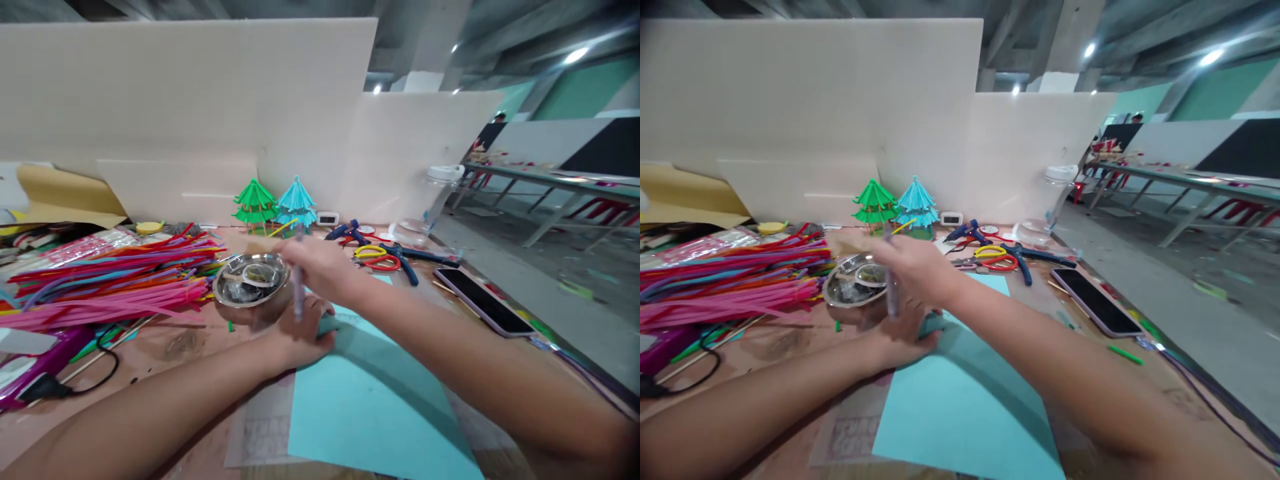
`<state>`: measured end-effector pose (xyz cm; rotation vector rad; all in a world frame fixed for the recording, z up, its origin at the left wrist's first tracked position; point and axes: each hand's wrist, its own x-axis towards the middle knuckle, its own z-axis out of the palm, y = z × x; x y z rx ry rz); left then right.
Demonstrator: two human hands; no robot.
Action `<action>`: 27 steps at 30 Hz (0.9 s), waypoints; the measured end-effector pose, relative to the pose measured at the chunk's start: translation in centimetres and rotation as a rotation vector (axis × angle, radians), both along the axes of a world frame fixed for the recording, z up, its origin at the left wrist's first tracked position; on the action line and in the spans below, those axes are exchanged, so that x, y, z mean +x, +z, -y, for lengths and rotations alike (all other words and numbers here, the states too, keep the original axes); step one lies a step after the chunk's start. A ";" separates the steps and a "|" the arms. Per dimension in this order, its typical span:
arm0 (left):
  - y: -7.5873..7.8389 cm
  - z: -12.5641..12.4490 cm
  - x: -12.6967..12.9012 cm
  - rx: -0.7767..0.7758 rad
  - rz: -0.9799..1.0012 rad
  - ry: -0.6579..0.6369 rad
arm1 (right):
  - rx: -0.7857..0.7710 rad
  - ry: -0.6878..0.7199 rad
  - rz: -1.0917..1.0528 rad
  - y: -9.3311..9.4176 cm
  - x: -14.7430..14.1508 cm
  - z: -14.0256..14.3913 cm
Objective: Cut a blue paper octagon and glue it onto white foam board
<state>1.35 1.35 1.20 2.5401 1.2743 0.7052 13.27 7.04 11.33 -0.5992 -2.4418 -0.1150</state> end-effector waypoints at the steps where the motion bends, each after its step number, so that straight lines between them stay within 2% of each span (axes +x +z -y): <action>1: -0.1 -0.1 0.0 -0.002 0.011 0.001 | -0.006 0.034 0.058 -0.4 -1.9 -0.2; 2: -0.2 -0.2 0.1 -0.004 0.022 0.003 | -0.046 0.076 0.171 -0.8 -3.4 -0.5; 4: -0.3 -0.4 0.1 -0.012 0.049 0.005 | -0.099 0.102 0.244 -1.7 -5.1 -0.8; 6: -0.5 -0.6 0.1 -0.019 0.080 0.004 | -0.145 0.081 0.236 -2.1 -4.8 -1.1; 9: -0.6 -0.7 -0.1 -0.027 0.143 -0.018 | -0.204 -0.047 0.120 -1.6 -1.3 -1.3; 13: -0.5 -0.8 -0.4 -0.040 0.244 -0.050 | -0.373 -0.371 -0.119 -1.1 6.7 -1.6; 16: -0.5 -1.0 -0.5 -0.047 0.299 -0.039 | -0.401 -0.533 -0.040 -2.4 12.2 -1.2; 18: -0.4 -1.2 -0.6 -0.053 0.318 -0.031 | -0.430 -0.585 0.055 -3.6 14.5 -0.6; 21: -0.3 -1.2 -0.6 -0.063 0.314 -0.030 | -0.448 -0.590 0.158 -5.2 15.7 0.0; 27: -0.1 -1.0 -0.6 -0.076 0.256 -0.033 | -0.474 -0.561 0.172 -6.7 15.0 -0.5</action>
